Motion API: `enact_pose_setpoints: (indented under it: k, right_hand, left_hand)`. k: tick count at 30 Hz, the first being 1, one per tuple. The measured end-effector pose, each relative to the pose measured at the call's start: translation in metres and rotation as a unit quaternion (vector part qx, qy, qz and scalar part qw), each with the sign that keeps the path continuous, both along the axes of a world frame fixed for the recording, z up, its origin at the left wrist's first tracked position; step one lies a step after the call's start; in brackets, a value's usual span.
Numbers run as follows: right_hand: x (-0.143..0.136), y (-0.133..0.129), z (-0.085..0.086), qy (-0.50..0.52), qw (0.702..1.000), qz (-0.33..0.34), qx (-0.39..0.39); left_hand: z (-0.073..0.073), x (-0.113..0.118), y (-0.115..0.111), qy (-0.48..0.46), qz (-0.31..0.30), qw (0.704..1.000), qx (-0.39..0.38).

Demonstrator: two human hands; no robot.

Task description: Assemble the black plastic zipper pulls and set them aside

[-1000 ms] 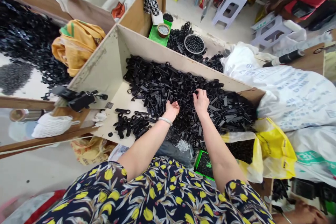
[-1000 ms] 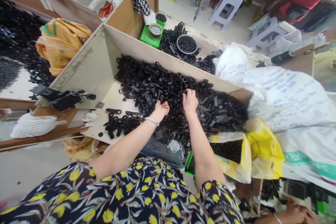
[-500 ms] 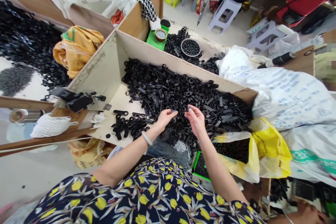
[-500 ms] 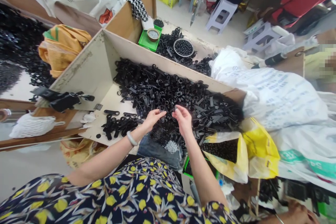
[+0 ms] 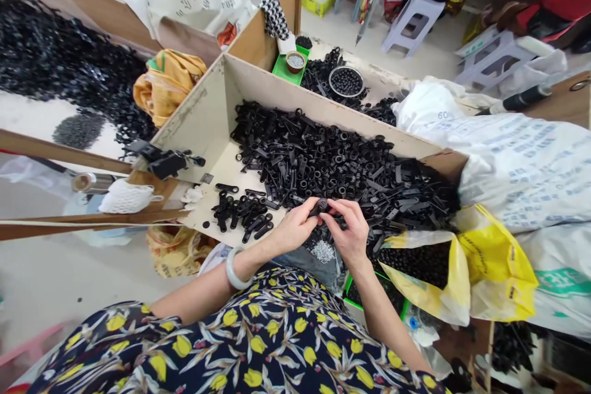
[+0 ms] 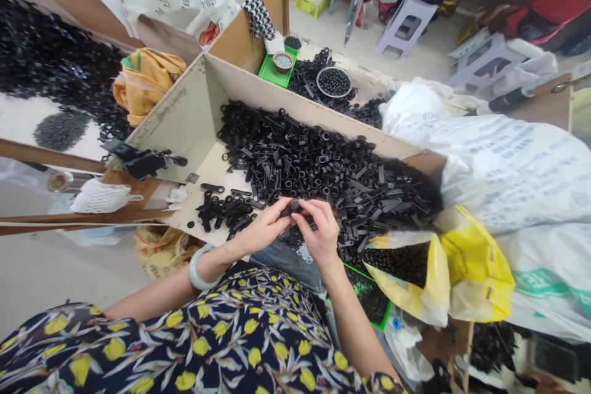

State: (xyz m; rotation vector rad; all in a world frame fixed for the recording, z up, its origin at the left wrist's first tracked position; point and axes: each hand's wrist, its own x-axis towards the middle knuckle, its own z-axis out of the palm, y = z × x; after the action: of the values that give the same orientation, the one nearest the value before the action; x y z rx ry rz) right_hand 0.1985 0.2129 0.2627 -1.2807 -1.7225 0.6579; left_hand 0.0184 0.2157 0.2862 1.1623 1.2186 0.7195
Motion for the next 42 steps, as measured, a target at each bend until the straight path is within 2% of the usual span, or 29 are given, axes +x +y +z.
enact_pose_setpoints:
  k: [3, 6, 10, 13, 18, 21, 24, 27, 30, 33, 35, 38, 40, 42]
  right_hand:
    - [0.001, -0.006, 0.001, 0.000, 1.000, -0.001, 0.011]
    - [0.003, -0.008, 0.004, -0.021, 0.999, 0.008, 0.031]
    - [0.009, -0.010, 0.007, -0.058, 0.993, 0.074, 0.073]
    - [0.014, -0.012, 0.009, -0.076, 0.987, 0.112, 0.087]
    - [0.015, -0.014, 0.010, -0.073, 0.985, 0.143, 0.065]
    - [0.012, -0.017, 0.011, -0.039, 0.988, 0.148, 0.024]
    - [0.007, -0.025, 0.012, 0.058, 0.984, 0.140, -0.093]
    - [-0.008, -0.035, 0.008, 0.165, 0.960, 0.115, -0.194]
    - [-0.033, -0.040, -0.007, 0.155, 0.967, 0.064, -0.191]
    - [-0.061, -0.033, -0.038, 0.105, 0.977, 0.033, -0.183]
    - [-0.077, -0.022, -0.062, 0.042, 0.977, 0.065, -0.200]
    - [-0.087, 0.003, -0.094, -0.053, 0.963, 0.144, -0.221]
    - [-0.081, 0.024, -0.109, -0.089, 0.960, 0.138, -0.225]
    - [-0.065, 0.047, -0.118, -0.133, 0.960, 0.094, -0.229]
  left_hand:
    - [0.007, -0.001, -0.005, 0.009, -0.005, 1.000, 0.022]
    - [0.006, -0.002, -0.009, -0.011, -0.035, 0.999, -0.023]
    - [0.007, -0.007, -0.011, -0.043, -0.050, 0.996, -0.052]
    - [0.014, -0.011, -0.012, -0.032, -0.056, 0.998, -0.028]
    - [0.019, -0.012, -0.018, 0.067, -0.041, 0.996, 0.046]
    - [0.015, -0.014, -0.022, 0.058, -0.047, 0.996, 0.050]
    - [0.012, -0.018, -0.029, -0.008, -0.035, 0.999, 0.016]
    - [0.007, -0.020, -0.039, -0.074, -0.012, 0.997, -0.020]
    - [-0.011, -0.016, -0.051, -0.117, 0.033, 0.991, -0.059]
    - [-0.047, -0.015, -0.056, -0.131, 0.128, 0.977, -0.111]
    - [-0.076, -0.023, -0.055, -0.051, 0.173, 0.979, -0.100]
    - [-0.114, -0.056, -0.054, 0.146, 0.195, 0.969, -0.051]
    - [-0.132, -0.084, -0.056, 0.218, 0.208, 0.952, -0.043]
    - [-0.143, -0.109, -0.059, 0.263, 0.219, 0.939, -0.043]
